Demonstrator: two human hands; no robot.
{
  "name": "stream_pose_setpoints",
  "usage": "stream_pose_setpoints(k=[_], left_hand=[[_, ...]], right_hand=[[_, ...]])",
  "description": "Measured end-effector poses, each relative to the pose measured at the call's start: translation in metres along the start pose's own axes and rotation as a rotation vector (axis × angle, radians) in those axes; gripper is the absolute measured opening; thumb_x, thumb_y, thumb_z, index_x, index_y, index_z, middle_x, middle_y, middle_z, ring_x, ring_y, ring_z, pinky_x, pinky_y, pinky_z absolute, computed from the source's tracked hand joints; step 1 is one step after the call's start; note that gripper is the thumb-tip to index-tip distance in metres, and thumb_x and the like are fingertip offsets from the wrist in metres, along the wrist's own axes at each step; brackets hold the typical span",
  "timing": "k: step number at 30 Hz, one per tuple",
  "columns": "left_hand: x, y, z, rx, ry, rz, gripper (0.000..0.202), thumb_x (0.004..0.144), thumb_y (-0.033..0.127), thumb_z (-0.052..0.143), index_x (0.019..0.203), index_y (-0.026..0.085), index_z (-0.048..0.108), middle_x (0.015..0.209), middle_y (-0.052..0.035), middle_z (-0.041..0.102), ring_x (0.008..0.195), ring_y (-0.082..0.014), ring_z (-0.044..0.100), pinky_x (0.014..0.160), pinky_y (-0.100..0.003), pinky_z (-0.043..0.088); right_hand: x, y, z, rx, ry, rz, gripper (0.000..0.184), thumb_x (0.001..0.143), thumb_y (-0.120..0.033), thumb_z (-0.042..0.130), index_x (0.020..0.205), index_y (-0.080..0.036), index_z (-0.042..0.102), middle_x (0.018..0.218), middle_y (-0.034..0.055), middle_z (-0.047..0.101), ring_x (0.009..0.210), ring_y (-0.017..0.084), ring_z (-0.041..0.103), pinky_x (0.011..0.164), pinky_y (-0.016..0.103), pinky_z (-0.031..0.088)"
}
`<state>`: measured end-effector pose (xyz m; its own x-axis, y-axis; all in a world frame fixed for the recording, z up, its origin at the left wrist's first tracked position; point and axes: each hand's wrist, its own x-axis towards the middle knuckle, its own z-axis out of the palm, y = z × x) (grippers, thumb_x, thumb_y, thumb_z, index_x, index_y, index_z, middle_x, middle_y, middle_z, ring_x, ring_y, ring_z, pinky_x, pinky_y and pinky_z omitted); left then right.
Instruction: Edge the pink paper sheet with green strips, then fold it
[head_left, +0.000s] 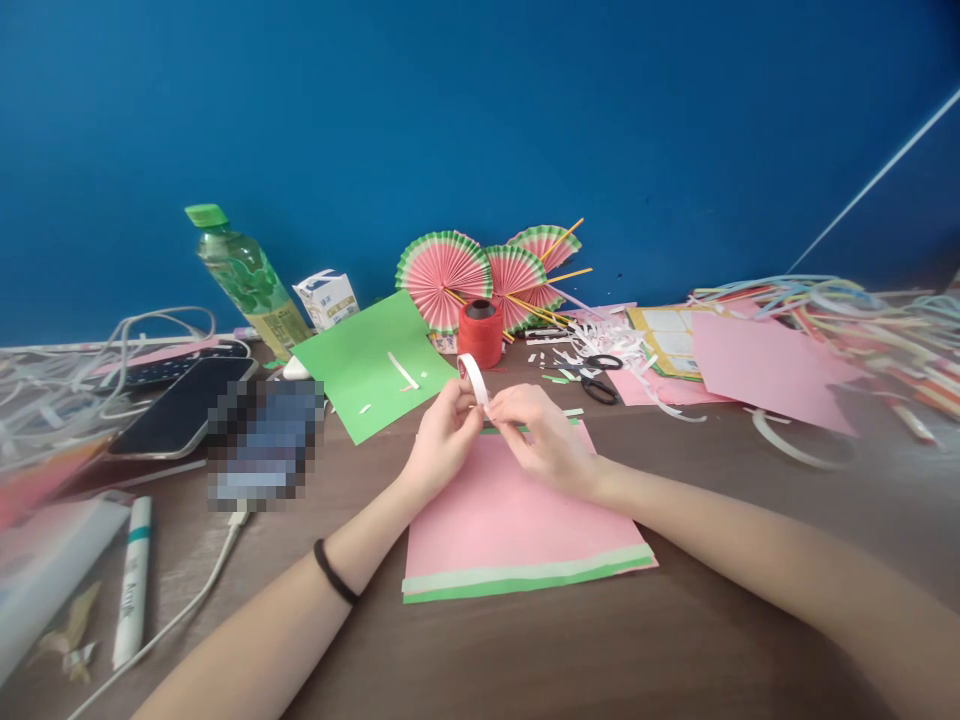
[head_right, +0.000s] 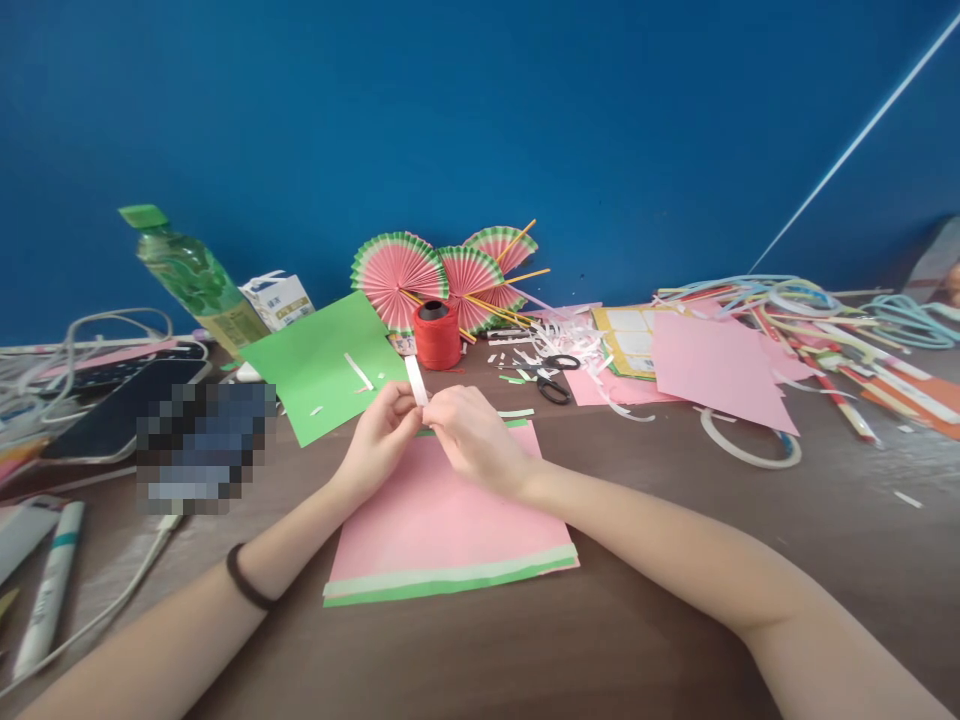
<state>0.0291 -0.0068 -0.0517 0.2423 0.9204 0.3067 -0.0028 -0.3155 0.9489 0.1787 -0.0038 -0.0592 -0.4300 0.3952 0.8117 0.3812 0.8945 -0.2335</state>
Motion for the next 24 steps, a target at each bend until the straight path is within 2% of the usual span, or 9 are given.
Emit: stream_pose_setpoints(k=[4, 8, 14, 18, 24], left_hand=[[0.0012, 0.0032, -0.0006, -0.026, 0.022, -0.022, 0.007, 0.082, 0.022, 0.046, 0.086, 0.017, 0.043, 0.084, -0.0019, 0.06, 0.074, -0.0109, 0.056, 0.067, -0.024, 0.044], [0.0019, 0.0042, -0.0002, -0.06, 0.035, -0.048, 0.011, 0.081, 0.022, 0.045, 0.091, 0.018, 0.042, 0.085, -0.0016, 0.059, 0.072, -0.0097, 0.055, 0.068, -0.024, 0.044], [0.003, -0.001, 0.0007, -0.162, -0.034, 0.008, 0.022, 0.077, 0.017, 0.051, 0.094, 0.019, 0.038, 0.086, -0.0018, 0.06, 0.075, -0.0106, 0.056, 0.068, -0.024, 0.044], [0.0031, -0.0043, 0.0001, -0.126, -0.049, 0.008, 0.022, 0.079, 0.016, 0.05, 0.097, 0.018, 0.038, 0.084, -0.0016, 0.061, 0.076, -0.0112, 0.058, 0.069, -0.024, 0.045], [0.0018, -0.0037, -0.0016, -0.055, -0.066, 0.024, 0.02, 0.082, 0.018, 0.046, 0.102, 0.017, 0.043, 0.093, -0.0053, 0.063, 0.087, -0.0142, 0.059, 0.076, -0.027, 0.045]], right_hand=[[-0.0027, -0.002, 0.0011, -0.027, -0.07, -0.029, 0.02, 0.08, -0.003, 0.042, 0.086, -0.022, 0.046, 0.084, 0.0033, 0.059, 0.089, 0.017, 0.055, 0.072, 0.034, 0.044], [-0.0009, -0.0025, 0.0001, -0.004, -0.006, 0.024, 0.02, 0.08, -0.004, 0.045, 0.088, -0.022, 0.046, 0.085, 0.0031, 0.059, 0.092, 0.017, 0.054, 0.077, 0.037, 0.044], [-0.0019, 0.0003, 0.0013, 0.138, 0.051, 0.096, 0.022, 0.08, -0.006, 0.047, 0.095, -0.022, 0.044, 0.088, 0.0055, 0.057, 0.085, 0.016, 0.056, 0.072, 0.035, 0.048], [-0.0037, 0.002, 0.0024, 0.165, 0.04, 0.125, 0.019, 0.08, -0.008, 0.047, 0.095, -0.021, 0.046, 0.087, 0.0058, 0.058, 0.083, 0.016, 0.057, 0.072, 0.032, 0.048], [-0.0008, 0.0017, 0.0001, 0.166, 0.008, 0.117, 0.016, 0.081, -0.008, 0.045, 0.091, -0.02, 0.049, 0.087, 0.0059, 0.059, 0.083, 0.015, 0.057, 0.071, 0.03, 0.048]])
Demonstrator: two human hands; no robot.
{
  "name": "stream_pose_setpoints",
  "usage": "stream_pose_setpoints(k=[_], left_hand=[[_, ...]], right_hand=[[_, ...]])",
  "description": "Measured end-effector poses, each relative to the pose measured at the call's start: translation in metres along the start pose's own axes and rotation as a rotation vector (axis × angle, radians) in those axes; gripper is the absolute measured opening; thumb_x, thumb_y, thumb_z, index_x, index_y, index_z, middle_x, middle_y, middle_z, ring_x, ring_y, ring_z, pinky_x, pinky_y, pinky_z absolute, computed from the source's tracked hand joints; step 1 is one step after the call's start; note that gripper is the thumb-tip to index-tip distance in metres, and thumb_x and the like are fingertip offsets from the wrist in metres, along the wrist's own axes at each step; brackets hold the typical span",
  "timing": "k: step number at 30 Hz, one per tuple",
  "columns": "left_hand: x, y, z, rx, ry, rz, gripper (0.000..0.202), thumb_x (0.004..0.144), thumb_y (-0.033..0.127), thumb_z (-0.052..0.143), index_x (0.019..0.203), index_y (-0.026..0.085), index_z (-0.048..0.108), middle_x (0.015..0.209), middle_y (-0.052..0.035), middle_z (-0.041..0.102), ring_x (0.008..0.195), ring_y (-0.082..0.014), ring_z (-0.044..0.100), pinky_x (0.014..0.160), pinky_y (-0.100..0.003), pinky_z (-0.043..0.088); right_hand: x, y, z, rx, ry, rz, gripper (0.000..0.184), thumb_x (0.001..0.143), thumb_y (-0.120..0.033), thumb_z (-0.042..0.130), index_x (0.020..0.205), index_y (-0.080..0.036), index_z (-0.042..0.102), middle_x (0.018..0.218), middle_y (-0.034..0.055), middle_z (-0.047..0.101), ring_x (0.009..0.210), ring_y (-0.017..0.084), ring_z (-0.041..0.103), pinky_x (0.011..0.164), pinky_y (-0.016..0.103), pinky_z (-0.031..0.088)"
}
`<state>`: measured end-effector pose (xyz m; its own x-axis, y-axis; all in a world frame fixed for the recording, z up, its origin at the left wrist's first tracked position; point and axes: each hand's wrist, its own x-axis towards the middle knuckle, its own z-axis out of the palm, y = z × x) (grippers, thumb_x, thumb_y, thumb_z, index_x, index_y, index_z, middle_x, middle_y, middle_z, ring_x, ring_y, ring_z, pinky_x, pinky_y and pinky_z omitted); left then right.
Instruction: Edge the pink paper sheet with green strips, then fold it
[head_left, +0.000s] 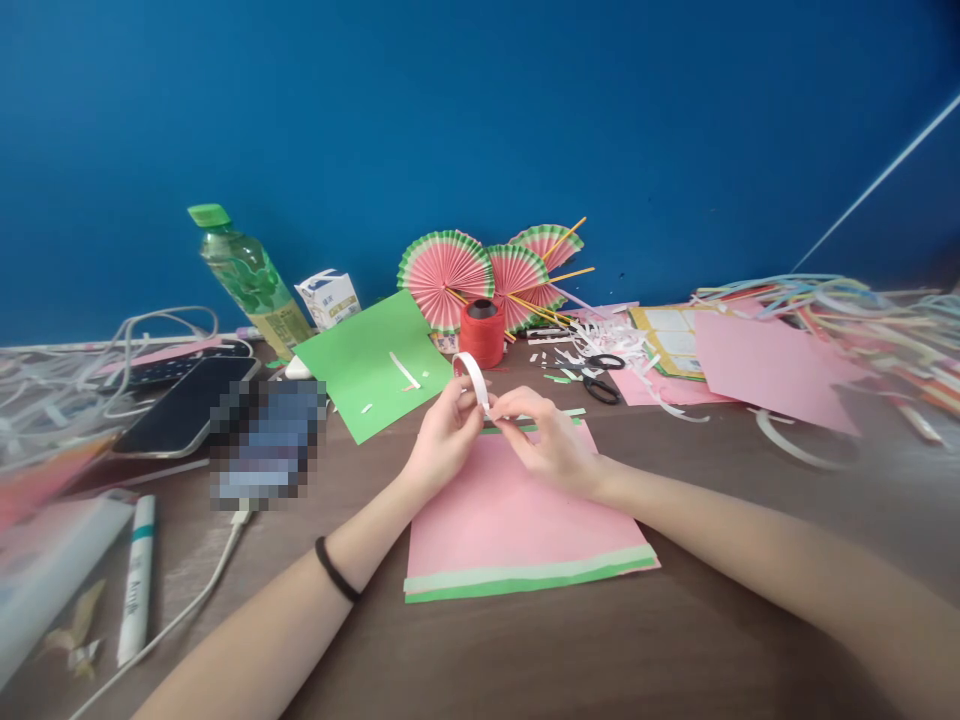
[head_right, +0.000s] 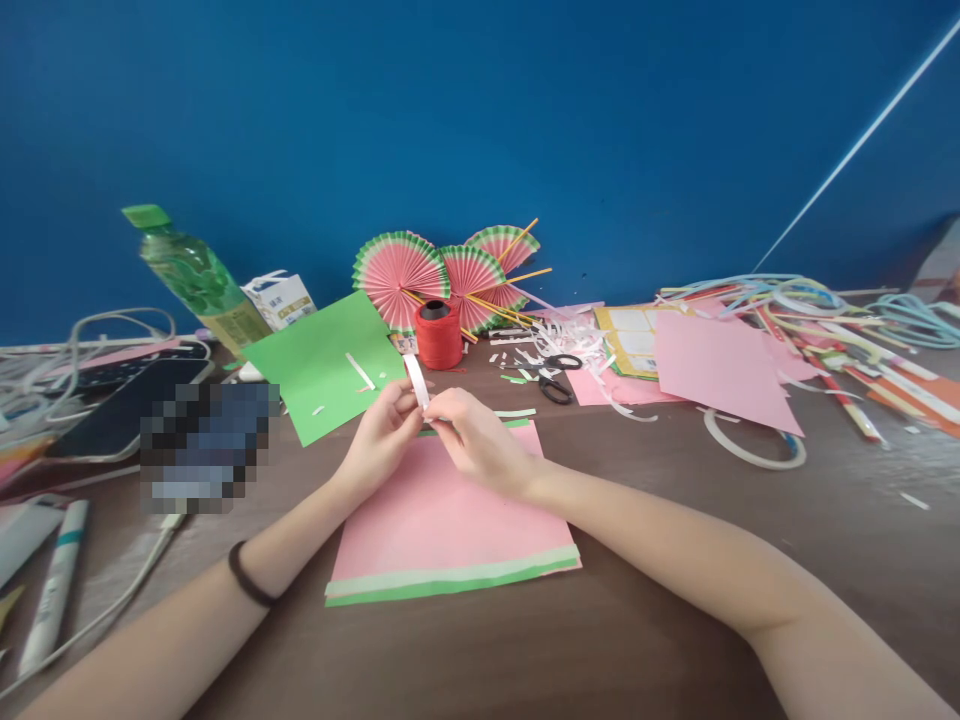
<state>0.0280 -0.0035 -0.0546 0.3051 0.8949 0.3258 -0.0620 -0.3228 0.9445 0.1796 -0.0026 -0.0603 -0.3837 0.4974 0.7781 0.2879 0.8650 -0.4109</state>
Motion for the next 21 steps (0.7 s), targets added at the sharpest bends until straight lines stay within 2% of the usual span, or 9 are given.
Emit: stream_pose_setpoints(k=[6, 11, 13, 16, 19, 21], left_hand=[[0.0, 0.002, 0.0, 0.009, 0.009, 0.013, 0.025, 0.082, 0.021, 0.047, 0.107, 0.016, 0.045, 0.094, -0.0069, 0.063, 0.088, -0.0157, 0.059, 0.075, -0.027, 0.046], [0.001, 0.004, -0.002, 0.047, 0.077, -0.018, 0.028, 0.084, 0.025, 0.045, 0.109, 0.015, 0.043, 0.093, -0.0078, 0.062, 0.087, -0.0167, 0.059, 0.074, -0.028, 0.046], [0.001, 0.004, -0.002, 0.037, 0.085, -0.028, 0.03, 0.083, 0.025, 0.045, 0.111, 0.015, 0.042, 0.092, -0.0073, 0.062, 0.085, -0.0162, 0.058, 0.075, -0.029, 0.045], [0.002, 0.004, -0.002, 0.033, 0.099, -0.047, 0.036, 0.084, 0.026, 0.043, 0.118, 0.016, 0.039, 0.085, -0.0045, 0.062, 0.08, -0.015, 0.058, 0.079, -0.031, 0.044], [0.001, 0.005, -0.001, 0.09, 0.051, -0.073, 0.039, 0.086, 0.029, 0.039, 0.123, 0.017, 0.038, 0.072, -0.001, 0.058, 0.07, -0.014, 0.055, 0.077, -0.031, 0.044], [0.0, 0.007, -0.001, 0.171, -0.017, -0.078, 0.039, 0.087, 0.032, 0.035, 0.122, 0.016, 0.043, 0.065, 0.0005, 0.053, 0.063, -0.0131, 0.05, 0.071, -0.029, 0.043]], right_hand=[[0.001, -0.003, -0.003, -0.027, -0.062, -0.053, 0.018, 0.081, -0.006, 0.042, 0.088, -0.02, 0.05, 0.081, 0.0049, 0.058, 0.079, 0.016, 0.056, 0.068, 0.031, 0.048], [0.001, -0.006, -0.004, -0.027, -0.147, -0.134, 0.022, 0.08, -0.005, 0.038, 0.085, -0.022, 0.052, 0.079, 0.0037, 0.059, 0.079, 0.016, 0.056, 0.071, 0.033, 0.047], [0.003, -0.007, -0.005, 0.023, -0.105, -0.047, 0.018, 0.08, -0.007, 0.041, 0.084, -0.021, 0.051, 0.08, 0.0038, 0.059, 0.079, 0.016, 0.056, 0.071, 0.032, 0.048], [0.008, -0.008, -0.007, 0.143, 0.035, 0.146, 0.014, 0.079, -0.011, 0.049, 0.089, -0.021, 0.048, 0.082, 0.0031, 0.057, 0.076, 0.014, 0.057, 0.068, 0.03, 0.048], [0.016, -0.01, -0.011, 0.32, 0.186, 0.249, 0.028, 0.076, -0.013, 0.056, 0.097, -0.024, 0.041, 0.08, -0.001, 0.053, 0.073, 0.012, 0.057, 0.07, 0.03, 0.049], [0.022, -0.01, -0.013, 0.447, 0.232, 0.311, 0.033, 0.075, -0.015, 0.058, 0.097, -0.025, 0.036, 0.076, -0.0034, 0.051, 0.072, 0.011, 0.057, 0.072, 0.031, 0.049]])
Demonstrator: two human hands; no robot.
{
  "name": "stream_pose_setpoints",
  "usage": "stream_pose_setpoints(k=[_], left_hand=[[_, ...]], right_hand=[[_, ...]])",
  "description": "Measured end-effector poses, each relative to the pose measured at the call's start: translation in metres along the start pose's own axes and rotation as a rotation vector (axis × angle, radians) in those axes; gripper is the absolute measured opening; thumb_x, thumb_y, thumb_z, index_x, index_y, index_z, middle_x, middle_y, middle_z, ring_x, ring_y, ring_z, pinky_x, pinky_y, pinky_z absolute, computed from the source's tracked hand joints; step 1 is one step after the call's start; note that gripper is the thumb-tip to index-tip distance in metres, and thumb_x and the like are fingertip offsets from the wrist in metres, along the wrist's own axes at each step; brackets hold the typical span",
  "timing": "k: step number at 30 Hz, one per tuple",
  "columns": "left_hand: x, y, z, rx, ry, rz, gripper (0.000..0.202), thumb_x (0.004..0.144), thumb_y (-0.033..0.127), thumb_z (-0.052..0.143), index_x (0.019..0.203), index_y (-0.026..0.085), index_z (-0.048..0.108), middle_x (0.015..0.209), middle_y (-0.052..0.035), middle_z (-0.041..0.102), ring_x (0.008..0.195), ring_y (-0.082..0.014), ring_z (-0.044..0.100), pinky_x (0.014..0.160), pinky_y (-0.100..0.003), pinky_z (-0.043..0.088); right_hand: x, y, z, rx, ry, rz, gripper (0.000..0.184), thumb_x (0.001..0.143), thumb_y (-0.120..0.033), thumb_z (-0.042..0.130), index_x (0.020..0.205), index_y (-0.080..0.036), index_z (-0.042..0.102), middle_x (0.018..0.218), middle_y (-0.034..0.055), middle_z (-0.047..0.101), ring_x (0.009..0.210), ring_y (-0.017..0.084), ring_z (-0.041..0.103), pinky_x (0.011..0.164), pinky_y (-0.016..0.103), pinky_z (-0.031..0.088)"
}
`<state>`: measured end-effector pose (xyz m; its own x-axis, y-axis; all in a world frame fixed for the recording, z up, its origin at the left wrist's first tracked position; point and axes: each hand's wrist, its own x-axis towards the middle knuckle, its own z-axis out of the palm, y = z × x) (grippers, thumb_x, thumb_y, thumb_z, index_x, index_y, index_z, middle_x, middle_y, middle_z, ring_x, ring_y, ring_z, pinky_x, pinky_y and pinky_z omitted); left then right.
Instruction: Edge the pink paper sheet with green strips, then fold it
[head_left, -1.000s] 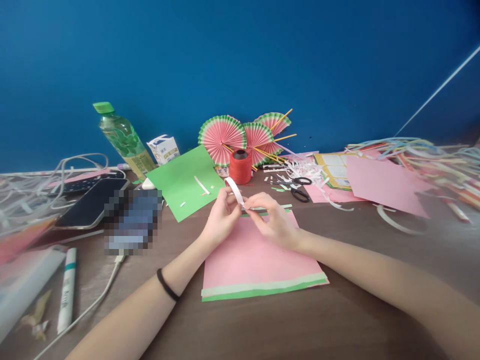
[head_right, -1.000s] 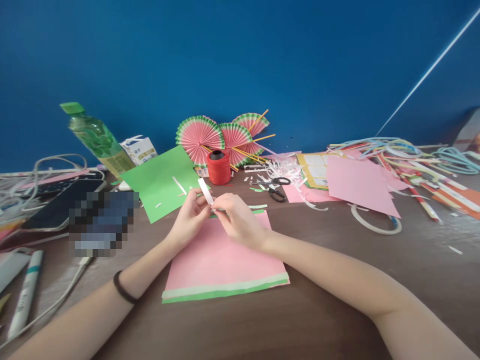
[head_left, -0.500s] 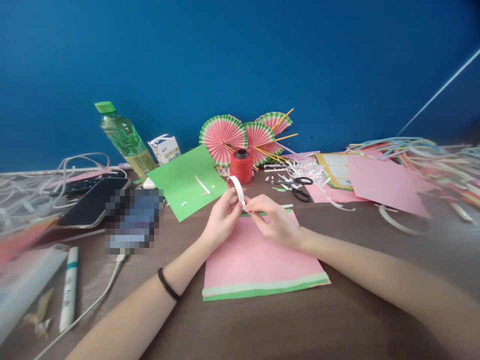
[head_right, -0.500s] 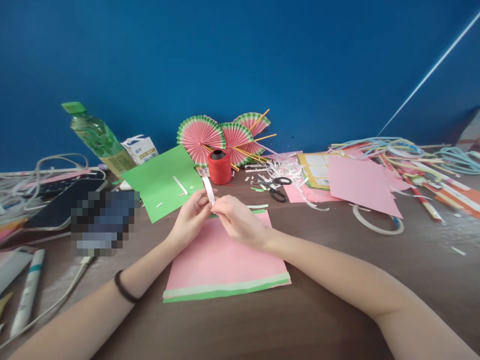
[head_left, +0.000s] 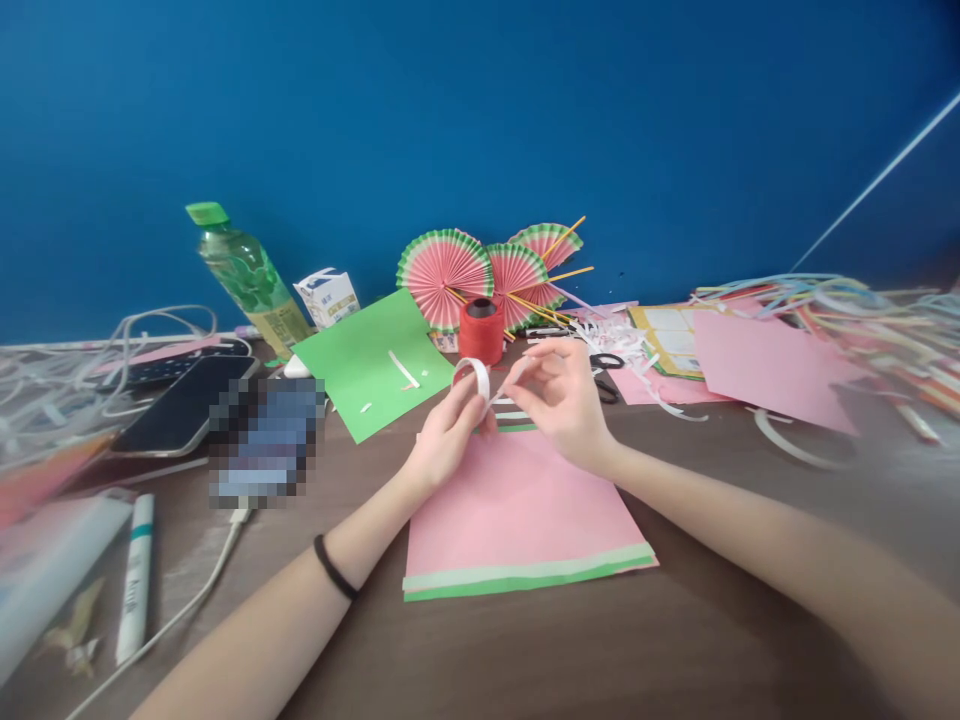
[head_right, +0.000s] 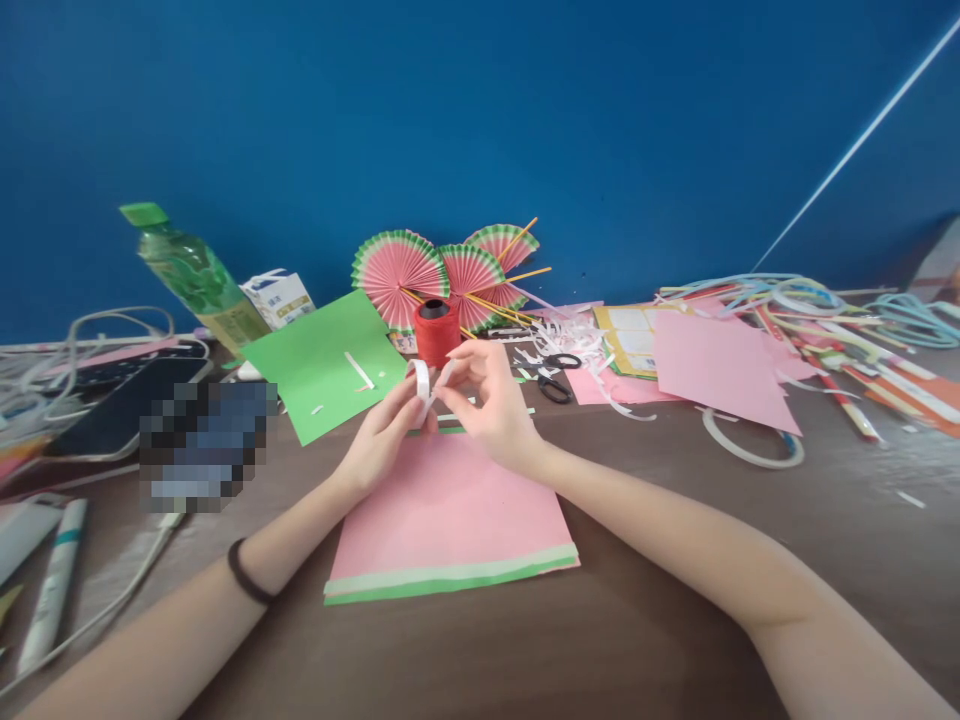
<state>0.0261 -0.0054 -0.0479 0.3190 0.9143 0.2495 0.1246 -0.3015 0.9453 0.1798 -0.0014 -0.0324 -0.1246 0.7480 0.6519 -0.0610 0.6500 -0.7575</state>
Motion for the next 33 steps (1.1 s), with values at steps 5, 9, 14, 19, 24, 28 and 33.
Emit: stream_pose_setpoints(k=[5, 9, 14, 19, 24, 28, 33], left_hand=[[-0.003, 0.003, -0.003, 0.153, -0.08, 0.014, 0.039, 0.086, 0.028, 0.035, 0.121, 0.016, 0.048, 0.064, 0.0012, 0.048, 0.063, -0.0126, 0.044, 0.065, -0.026, 0.038], [-0.005, 0.003, -0.002, 0.198, -0.097, 0.057, 0.041, 0.084, 0.024, 0.035, 0.123, 0.019, 0.046, 0.065, 0.001, 0.049, 0.063, -0.013, 0.044, 0.065, -0.026, 0.039], [-0.006, 0.009, 0.001, 0.243, -0.103, 0.074, 0.038, 0.084, 0.024, 0.035, 0.118, 0.019, 0.051, 0.061, 0.0013, 0.048, 0.06, -0.0133, 0.043, 0.064, -0.026, 0.038], [-0.004, 0.017, 0.003, 0.117, -0.117, -0.003, 0.033, 0.083, 0.024, 0.036, 0.109, 0.016, 0.053, 0.059, 0.0028, 0.042, 0.057, -0.0112, 0.038, 0.059, -0.024, 0.035], [-0.004, 0.023, 0.005, -0.023, -0.116, -0.082, 0.019, 0.08, 0.026, 0.04, 0.09, 0.014, 0.052, 0.059, 0.0036, 0.041, 0.053, -0.0092, 0.035, 0.055, -0.023, 0.032], [-0.002, 0.021, 0.003, -0.101, -0.087, -0.102, 0.021, 0.079, 0.025, 0.042, 0.092, 0.015, 0.055, 0.056, 0.0043, 0.039, 0.052, -0.0088, 0.035, 0.053, -0.023, 0.03], [0.007, 0.017, -0.007, -0.206, 0.079, -0.102, 0.023, 0.077, 0.022, 0.043, 0.093, 0.015, 0.057, 0.053, 0.0045, 0.039, 0.05, -0.0086, 0.036, 0.05, -0.021, 0.031]], right_hand=[[0.011, -0.001, -0.004, 0.194, -0.016, 0.205, 0.037, 0.072, -0.027, 0.063, 0.093, -0.025, 0.033, 0.071, -0.0055, 0.047, 0.063, 0.01, 0.055, 0.06, 0.028, 0.05], [0.013, 0.001, -0.006, 0.278, -0.03, 0.27, 0.038, 0.07, -0.029, 0.064, 0.094, -0.025, 0.035, 0.072, -0.0051, 0.046, 0.065, 0.01, 0.054, 0.062, 0.028, 0.049], [0.015, 0.0, -0.008, 0.402, -0.082, 0.36, 0.028, 0.074, -0.026, 0.057, 0.091, -0.024, 0.036, 0.063, -0.0067, 0.045, 0.057, 0.01, 0.05, 0.058, 0.027, 0.043], [0.018, 0.0, -0.011, 0.464, -0.109, 0.421, 0.018, 0.075, -0.023, 0.053, 0.085, -0.023, 0.038, 0.055, -0.0071, 0.042, 0.05, 0.009, 0.043, 0.054, 0.026, 0.038], [0.021, 0.0, -0.011, 0.517, -0.094, 0.483, 0.014, 0.074, -0.021, 0.051, 0.082, -0.022, 0.04, 0.052, -0.0069, 0.038, 0.049, 0.01, 0.041, 0.053, 0.026, 0.037], [0.026, -0.001, -0.015, 0.566, -0.089, 0.52, 0.012, 0.075, -0.021, 0.05, 0.079, -0.022, 0.039, 0.053, -0.0071, 0.031, 0.044, 0.008, 0.033, 0.045, 0.024, 0.031], [0.027, 0.006, -0.019, 0.594, -0.07, 0.559, 0.015, 0.073, -0.02, 0.052, 0.082, -0.022, 0.04, 0.052, -0.0076, 0.035, 0.042, 0.007, 0.031, 0.042, 0.022, 0.024]])
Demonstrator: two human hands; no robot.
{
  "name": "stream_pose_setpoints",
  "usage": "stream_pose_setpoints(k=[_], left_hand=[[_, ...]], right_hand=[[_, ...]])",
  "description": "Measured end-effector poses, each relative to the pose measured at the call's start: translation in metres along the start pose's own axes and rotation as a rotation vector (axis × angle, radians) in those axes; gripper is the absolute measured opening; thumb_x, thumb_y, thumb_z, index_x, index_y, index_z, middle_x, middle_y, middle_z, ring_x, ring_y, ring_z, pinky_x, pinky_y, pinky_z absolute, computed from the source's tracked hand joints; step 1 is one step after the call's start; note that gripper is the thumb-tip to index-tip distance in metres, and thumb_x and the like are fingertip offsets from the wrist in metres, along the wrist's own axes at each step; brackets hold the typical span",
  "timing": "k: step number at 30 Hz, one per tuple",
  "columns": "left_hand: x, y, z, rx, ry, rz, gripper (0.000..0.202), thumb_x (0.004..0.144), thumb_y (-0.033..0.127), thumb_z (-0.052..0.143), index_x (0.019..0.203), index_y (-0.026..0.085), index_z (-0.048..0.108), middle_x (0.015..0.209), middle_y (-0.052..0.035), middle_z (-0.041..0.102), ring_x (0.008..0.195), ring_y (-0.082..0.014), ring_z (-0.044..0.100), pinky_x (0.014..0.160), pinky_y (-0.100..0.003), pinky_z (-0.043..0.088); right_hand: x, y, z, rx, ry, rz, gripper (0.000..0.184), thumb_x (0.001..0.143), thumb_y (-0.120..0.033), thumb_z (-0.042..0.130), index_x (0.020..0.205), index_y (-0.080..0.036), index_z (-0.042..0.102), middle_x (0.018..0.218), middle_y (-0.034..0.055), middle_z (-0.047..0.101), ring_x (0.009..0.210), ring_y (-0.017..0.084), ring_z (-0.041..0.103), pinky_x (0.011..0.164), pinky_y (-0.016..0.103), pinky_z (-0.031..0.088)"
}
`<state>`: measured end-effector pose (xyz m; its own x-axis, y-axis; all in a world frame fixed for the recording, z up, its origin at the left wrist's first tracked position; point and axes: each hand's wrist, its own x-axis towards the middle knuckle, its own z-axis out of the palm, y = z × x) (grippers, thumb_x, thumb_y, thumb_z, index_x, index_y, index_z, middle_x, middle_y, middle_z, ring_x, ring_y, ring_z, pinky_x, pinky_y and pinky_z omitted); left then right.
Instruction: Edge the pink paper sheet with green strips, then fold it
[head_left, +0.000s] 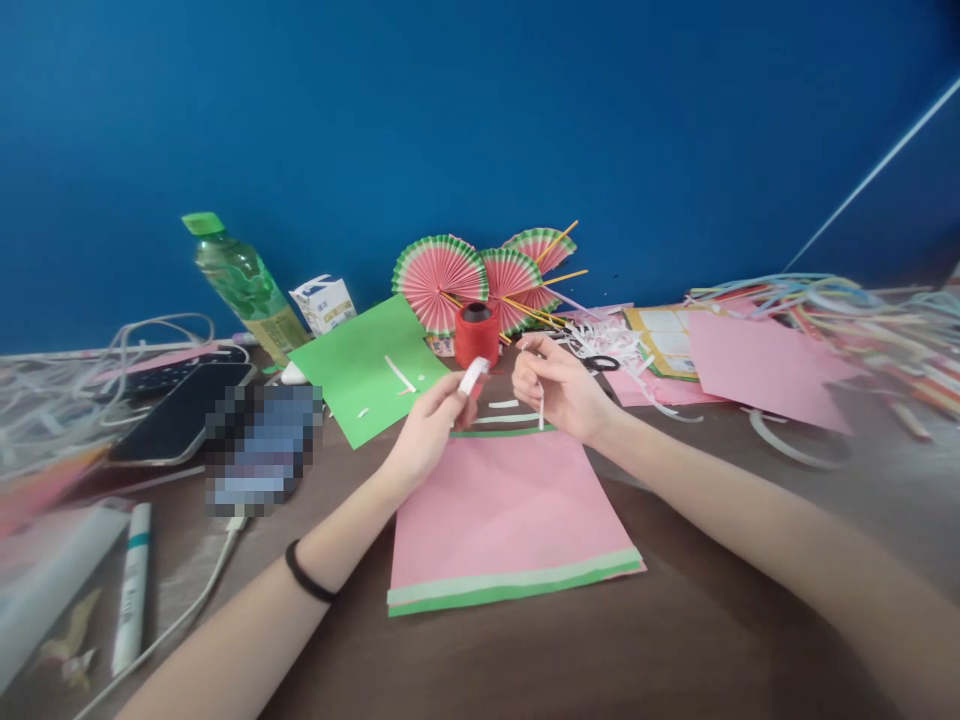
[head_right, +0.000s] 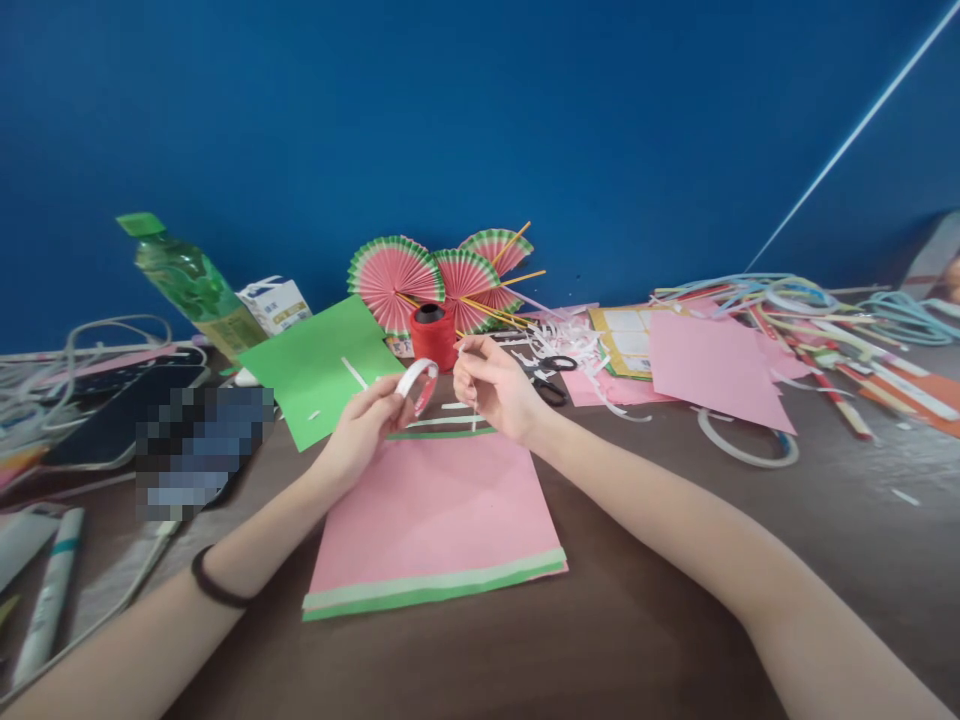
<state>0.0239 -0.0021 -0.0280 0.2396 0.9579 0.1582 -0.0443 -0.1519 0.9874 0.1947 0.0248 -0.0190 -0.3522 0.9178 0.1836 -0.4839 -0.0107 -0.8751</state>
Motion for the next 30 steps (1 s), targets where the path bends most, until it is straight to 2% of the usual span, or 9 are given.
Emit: stream_pose_setpoints(k=[5, 8, 13, 15, 18, 21, 25, 27, 30], left_hand=[[0.009, 0.004, -0.01, -0.156, 0.275, 0.076, 0.022, 0.077, 0.024, 0.04, 0.085, 0.014, 0.057, 0.051, 0.0033, 0.043, 0.049, -0.0099, 0.04, 0.055, -0.023, 0.038], [0.011, 0.01, -0.019, 0.128, 0.366, 0.1, 0.02, 0.075, 0.022, 0.04, 0.083, 0.016, 0.057, 0.053, 0.0026, 0.047, 0.05, -0.0111, 0.043, 0.054, -0.023, 0.037], [0.01, 0.022, -0.033, 1.082, 0.216, -0.032, 0.019, 0.076, 0.024, 0.039, 0.079, 0.02, 0.058, 0.065, -0.0029, 0.059, 0.055, -0.0167, 0.051, 0.054, -0.027, 0.034], [0.009, 0.025, -0.037, 1.329, 0.141, -0.115, 0.019, 0.075, 0.022, 0.041, 0.082, 0.019, 0.058, 0.071, -0.0063, 0.062, 0.062, -0.0212, 0.056, 0.055, -0.028, 0.036], [0.006, 0.024, -0.041, 1.519, 0.044, -0.198, 0.018, 0.071, 0.018, 0.044, 0.084, 0.017, 0.057, 0.082, -0.0108, 0.063, 0.078, -0.0261, 0.059, 0.061, -0.031, 0.04], [0.005, 0.022, -0.043, 1.602, 0.046, -0.142, 0.019, 0.071, 0.021, 0.049, 0.087, 0.014, 0.055, 0.09, -0.0132, 0.061, 0.087, -0.0283, 0.057, 0.069, -0.034, 0.042], [0.01, 0.014, -0.041, 1.548, 0.068, 0.096, 0.017, 0.074, 0.026, 0.05, 0.087, 0.016, 0.055, 0.089, -0.0111, 0.058, 0.089, -0.0273, 0.054, 0.076, -0.036, 0.041], [0.012, 0.007, -0.038, 1.405, -0.035, 0.19, 0.011, 0.077, 0.024, 0.047, 0.081, 0.018, 0.055, 0.085, -0.0078, 0.057, 0.085, -0.0239, 0.054, 0.076, -0.035, 0.04], [0.013, -0.003, -0.033, 1.202, -0.18, 0.223, 0.005, 0.076, 0.022, 0.049, 0.076, 0.019, 0.053, 0.077, -0.0036, 0.055, 0.077, -0.0199, 0.053, 0.071, -0.032, 0.041]], right_hand=[[-0.001, 0.024, -0.007, -0.066, 0.099, 0.025, 0.019, 0.071, -0.023, 0.055, 0.081, -0.022, 0.038, 0.048, -0.0088, 0.042, 0.04, 0.007, 0.037, 0.042, 0.021, 0.025], [-0.001, 0.032, -0.01, -0.155, 0.105, 0.022, 0.019, 0.07, -0.024, 0.056, 0.079, -0.021, 0.039, 0.046, -0.0096, 0.043, 0.038, 0.007, 0.037, 0.04, 0.02, 0.022], [0.003, 0.017, -0.013, -0.338, 0.13, -0.078, 0.016, 0.069, -0.023, 0.056, 0.077, -0.02, 0.043, 0.045, -0.0107, 0.038, 0.038, 0.004, 0.031, 0.04, 0.019, 0.019], [0.006, 0.005, -0.015, -0.448, 0.143, -0.055, 0.015, 0.069, -0.024, 0.055, 0.077, -0.019, 0.044, 0.044, -0.011, 0.036, 0.037, 0.004, 0.028, 0.04, 0.019, 0.018], [0.008, -0.009, -0.02, -0.719, 0.079, 0.038, 0.02, 0.069, -0.027, 0.054, 0.087, -0.019, 0.049, 0.042, -0.0113, 0.032, 0.038, 0.005, 0.028, 0.041, 0.02, 0.018], [0.008, -0.014, -0.025, -1.055, 0.004, 0.093, 0.019, 0.07, -0.031, 0.053, 0.083, -0.017, 0.056, 0.043, -0.0096, 0.031, 0.039, 0.006, 0.027, 0.043, 0.021, 0.019], [0.008, -0.009, -0.028, -1.34, -0.101, 0.141, 0.02, 0.068, -0.037, 0.057, 0.067, -0.017, 0.056, 0.046, -0.007, 0.036, 0.043, 0.007, 0.032, 0.047, 0.022, 0.023], [0.007, -0.006, -0.029, -1.41, -0.15, 0.163, 0.021, 0.065, -0.038, 0.06, 0.065, -0.017, 0.055, 0.049, -0.0059, 0.041, 0.045, 0.007, 0.036, 0.048, 0.022, 0.024], [0.007, -0.004, -0.032, -1.455, -0.199, 0.206, 0.02, 0.061, -0.035, 0.063, 0.068, -0.018, 0.054, 0.051, -0.006, 0.043, 0.045, 0.007, 0.036, 0.047, 0.022, 0.024]])
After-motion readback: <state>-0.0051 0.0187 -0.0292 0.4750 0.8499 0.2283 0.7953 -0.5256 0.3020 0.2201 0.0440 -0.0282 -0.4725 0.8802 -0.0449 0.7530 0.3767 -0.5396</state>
